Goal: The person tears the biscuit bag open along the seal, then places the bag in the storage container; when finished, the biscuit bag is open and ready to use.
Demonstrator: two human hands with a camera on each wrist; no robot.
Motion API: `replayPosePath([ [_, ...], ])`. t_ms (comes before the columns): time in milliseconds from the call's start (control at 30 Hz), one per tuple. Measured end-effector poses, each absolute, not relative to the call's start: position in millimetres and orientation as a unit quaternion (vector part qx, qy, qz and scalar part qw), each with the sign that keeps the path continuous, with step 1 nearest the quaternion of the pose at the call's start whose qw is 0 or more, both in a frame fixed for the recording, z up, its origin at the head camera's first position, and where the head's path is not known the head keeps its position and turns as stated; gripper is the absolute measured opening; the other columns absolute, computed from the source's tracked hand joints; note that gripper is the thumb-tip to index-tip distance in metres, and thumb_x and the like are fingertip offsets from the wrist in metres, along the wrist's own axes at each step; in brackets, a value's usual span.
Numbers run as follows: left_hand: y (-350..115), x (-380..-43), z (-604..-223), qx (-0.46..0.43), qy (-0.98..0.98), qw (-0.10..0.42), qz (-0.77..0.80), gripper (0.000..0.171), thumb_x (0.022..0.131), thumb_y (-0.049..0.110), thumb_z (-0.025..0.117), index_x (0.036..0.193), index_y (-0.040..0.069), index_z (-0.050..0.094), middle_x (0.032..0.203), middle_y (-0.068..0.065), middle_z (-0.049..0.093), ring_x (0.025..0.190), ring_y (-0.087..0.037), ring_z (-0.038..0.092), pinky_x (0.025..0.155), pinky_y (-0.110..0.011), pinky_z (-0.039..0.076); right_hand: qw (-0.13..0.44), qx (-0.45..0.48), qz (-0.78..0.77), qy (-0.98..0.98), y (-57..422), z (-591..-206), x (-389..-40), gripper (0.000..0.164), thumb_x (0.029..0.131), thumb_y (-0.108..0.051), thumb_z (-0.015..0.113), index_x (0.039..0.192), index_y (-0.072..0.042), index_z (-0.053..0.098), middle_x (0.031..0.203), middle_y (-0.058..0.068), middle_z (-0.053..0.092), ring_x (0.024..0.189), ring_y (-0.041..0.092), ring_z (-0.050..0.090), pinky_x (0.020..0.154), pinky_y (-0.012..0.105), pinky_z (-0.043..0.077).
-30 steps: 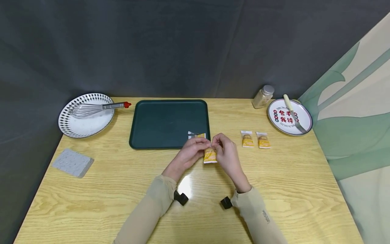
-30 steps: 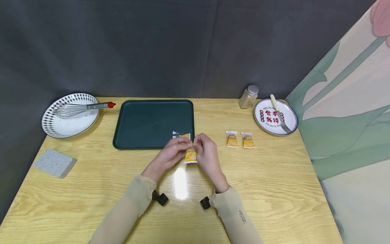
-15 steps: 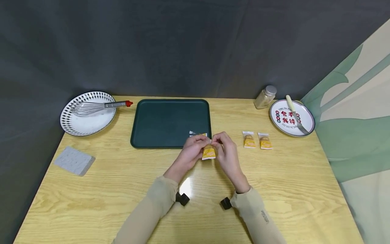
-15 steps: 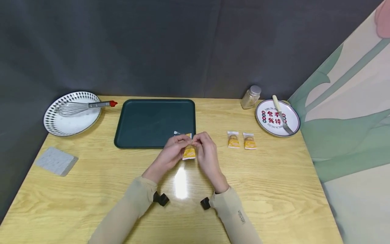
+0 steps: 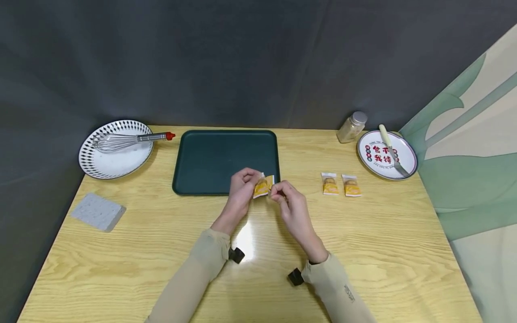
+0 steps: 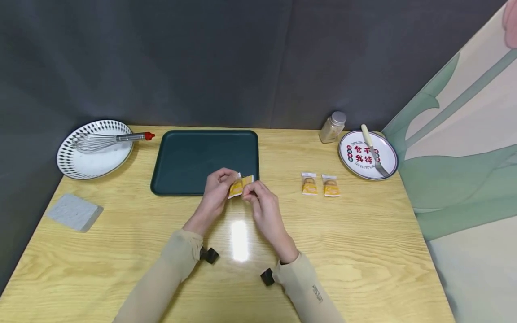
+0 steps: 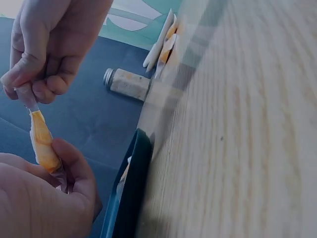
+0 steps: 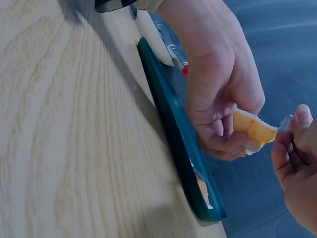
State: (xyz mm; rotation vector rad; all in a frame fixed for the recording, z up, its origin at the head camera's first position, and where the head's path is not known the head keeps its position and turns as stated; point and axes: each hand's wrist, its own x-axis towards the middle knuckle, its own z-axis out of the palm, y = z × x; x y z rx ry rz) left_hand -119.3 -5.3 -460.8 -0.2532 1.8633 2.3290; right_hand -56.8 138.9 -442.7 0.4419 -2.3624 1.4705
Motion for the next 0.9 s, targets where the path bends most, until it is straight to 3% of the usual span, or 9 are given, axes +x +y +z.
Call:
replayPosePath([
  [333,-4.0,-121.0,-459.7,-0.104,0.629,0.056,0.768,0.010,0.105,-0.001,0.065,0.103,-0.007,0.073,0.081,-0.001,0.070,0.070,-0.009,0.059,0.058,-0.019,0.045,0.166,0.168,0.533,-0.812,140.7,-445.4,-56.1,0.014,0.091,0.012,0.072,0.093,0.000,0.064,0.091,0.012,0.067,0.086,0.016,0.063,0.076,0.020,0.052],
  [633,-11.0,-118.5,-454.4,-0.060,0.603,0.097,0.789,0.010,0.104,0.003,0.068,0.106,-0.006,0.072,0.084,0.001,0.072,0.068,-0.009,0.057,0.060,-0.020,0.048,0.151,0.059,0.618,-0.769,149.7,-429.1,-88.8,0.008,0.101,0.003,0.072,0.105,0.008,0.067,0.096,0.018,0.067,0.084,0.011,0.059,0.076,0.019,0.048],
  [767,-12.2,-115.6,-452.1,-0.052,0.591,0.105,0.798,0.008,0.103,0.001,0.068,0.105,-0.006,0.071,0.081,0.000,0.070,0.066,-0.009,0.056,0.059,-0.021,0.049,0.116,0.048,0.605,-0.787,156.1,-430.3,-104.4,0.012,0.104,-0.003,0.072,0.110,0.006,0.069,0.099,0.019,0.070,0.086,0.019,0.064,0.074,0.019,0.049],
  [900,-14.5,-115.8,-451.7,-0.058,0.579,0.110,0.806,0.009,0.103,-0.001,0.068,0.107,-0.009,0.070,0.082,-0.002,0.071,0.068,-0.010,0.061,0.062,-0.022,0.054,0.088,0.061,0.584,-0.805,160.7,-434.0,-109.7,0.020,0.110,-0.007,0.062,0.124,0.007,0.067,0.113,0.026,0.072,0.097,0.038,0.069,0.081,0.028,0.055],
])
